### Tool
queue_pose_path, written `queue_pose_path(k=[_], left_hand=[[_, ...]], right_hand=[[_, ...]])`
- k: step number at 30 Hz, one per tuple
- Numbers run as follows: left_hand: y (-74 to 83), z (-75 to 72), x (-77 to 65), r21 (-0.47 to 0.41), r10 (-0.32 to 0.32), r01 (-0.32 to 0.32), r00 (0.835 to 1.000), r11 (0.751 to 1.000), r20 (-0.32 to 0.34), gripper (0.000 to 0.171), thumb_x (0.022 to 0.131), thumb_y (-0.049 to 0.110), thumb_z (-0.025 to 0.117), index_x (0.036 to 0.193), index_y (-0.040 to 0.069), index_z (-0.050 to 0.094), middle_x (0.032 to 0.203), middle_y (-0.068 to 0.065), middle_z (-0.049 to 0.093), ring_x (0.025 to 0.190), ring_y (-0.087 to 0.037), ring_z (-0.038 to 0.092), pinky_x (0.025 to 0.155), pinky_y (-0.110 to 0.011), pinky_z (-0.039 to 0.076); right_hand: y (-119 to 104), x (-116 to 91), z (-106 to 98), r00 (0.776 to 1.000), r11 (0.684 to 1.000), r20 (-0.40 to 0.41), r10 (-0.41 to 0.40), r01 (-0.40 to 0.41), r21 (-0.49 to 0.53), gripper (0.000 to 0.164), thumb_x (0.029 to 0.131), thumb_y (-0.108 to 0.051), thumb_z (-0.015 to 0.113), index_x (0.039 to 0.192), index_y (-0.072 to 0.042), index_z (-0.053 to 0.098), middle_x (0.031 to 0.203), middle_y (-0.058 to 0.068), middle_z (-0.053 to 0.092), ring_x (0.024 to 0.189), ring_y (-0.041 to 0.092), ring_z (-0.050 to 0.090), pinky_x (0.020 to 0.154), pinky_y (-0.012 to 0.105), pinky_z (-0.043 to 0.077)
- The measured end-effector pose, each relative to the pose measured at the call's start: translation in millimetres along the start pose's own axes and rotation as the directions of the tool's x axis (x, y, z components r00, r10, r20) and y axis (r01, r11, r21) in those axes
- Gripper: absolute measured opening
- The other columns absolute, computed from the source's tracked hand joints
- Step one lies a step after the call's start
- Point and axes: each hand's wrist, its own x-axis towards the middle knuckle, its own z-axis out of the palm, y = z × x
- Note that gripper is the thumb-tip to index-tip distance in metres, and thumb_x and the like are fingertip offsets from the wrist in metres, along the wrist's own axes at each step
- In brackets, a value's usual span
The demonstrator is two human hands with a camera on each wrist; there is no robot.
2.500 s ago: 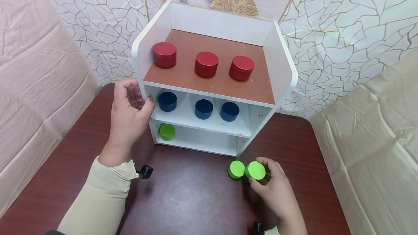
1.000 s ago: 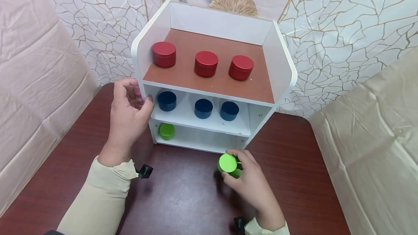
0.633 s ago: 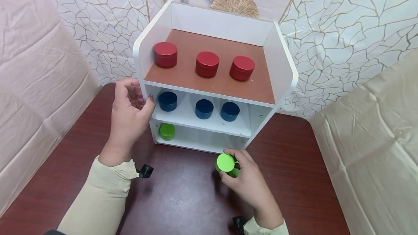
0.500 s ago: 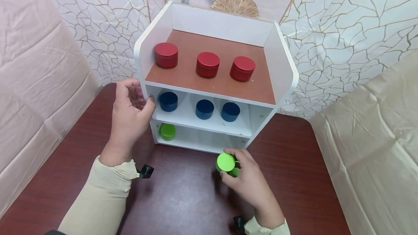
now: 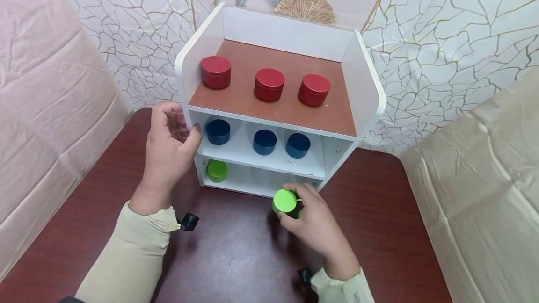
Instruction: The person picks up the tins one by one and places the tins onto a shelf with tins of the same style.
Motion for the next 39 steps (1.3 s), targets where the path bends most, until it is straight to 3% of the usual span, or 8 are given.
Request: queue_pose_path(k=[11,19,27,39], left_hand=[[0.6,0.6,-0.1,-0.008,0.003,-0.003,1.000,1.000,0.006,0.044,0.101,0.007,0.070,0.140,0.010,0.051,0.110,-0.012,0.057,0.094,-0.019,0.056,0.077,-0.024,0.050],[0.4,0.5,0.2,-0.004,0.004,-0.004,1.000,1.000,0.005,0.044,0.100,0.006,0.070,0.140,0.010,0.051,0.111,-0.012,0.057,0.095,-0.018,0.056,0.077,-0.024,0.049],[0.0,1.0,0.5,0.006,0.000,0.000,1.000,1.000,0.000,0.043,0.101,0.007,0.070,0.140,0.009,0.051,0.112,-0.012,0.056,0.096,-0.018,0.056,0.078,-0.024,0.049],[-0.9,0.2,0.7,0.002,-0.002,0.002,1.000,1.000,0.004,0.043,0.101,0.008,0.070,0.140,0.010,0.051,0.113,-0.012,0.057,0.097,-0.018,0.056,0.079,-0.024,0.050]], right_hand=[[1.9,17.3,8.7,0.999,1.000,0.035,0.019,-0.020,0.008,0.059,0.091,-0.017,0.091,0.146,-0.013,0.068,0.138,0.006,0.069,0.119,0.020,0.065,0.103,0.054,0.063],[1.3,29.3,15.2,0.996,0.998,0.073,0.045,-0.048,0.043,0.056,0.093,-0.019,0.089,0.145,-0.017,0.068,0.134,0.007,0.068,0.122,0.024,0.063,0.105,0.049,0.063],[0.7,44.6,22.6,0.993,0.994,0.112,0.029,-0.040,0.097,0.057,0.094,-0.018,0.087,0.146,-0.014,0.066,0.132,0.004,0.071,0.118,0.021,0.068,0.107,0.049,0.063],[0.6,61.0,34.1,0.991,0.993,0.129,0.043,-0.057,0.104,0.048,0.095,-0.022,0.087,0.138,-0.022,0.067,0.128,-0.001,0.070,0.112,0.022,0.065,0.108,0.053,0.062]])
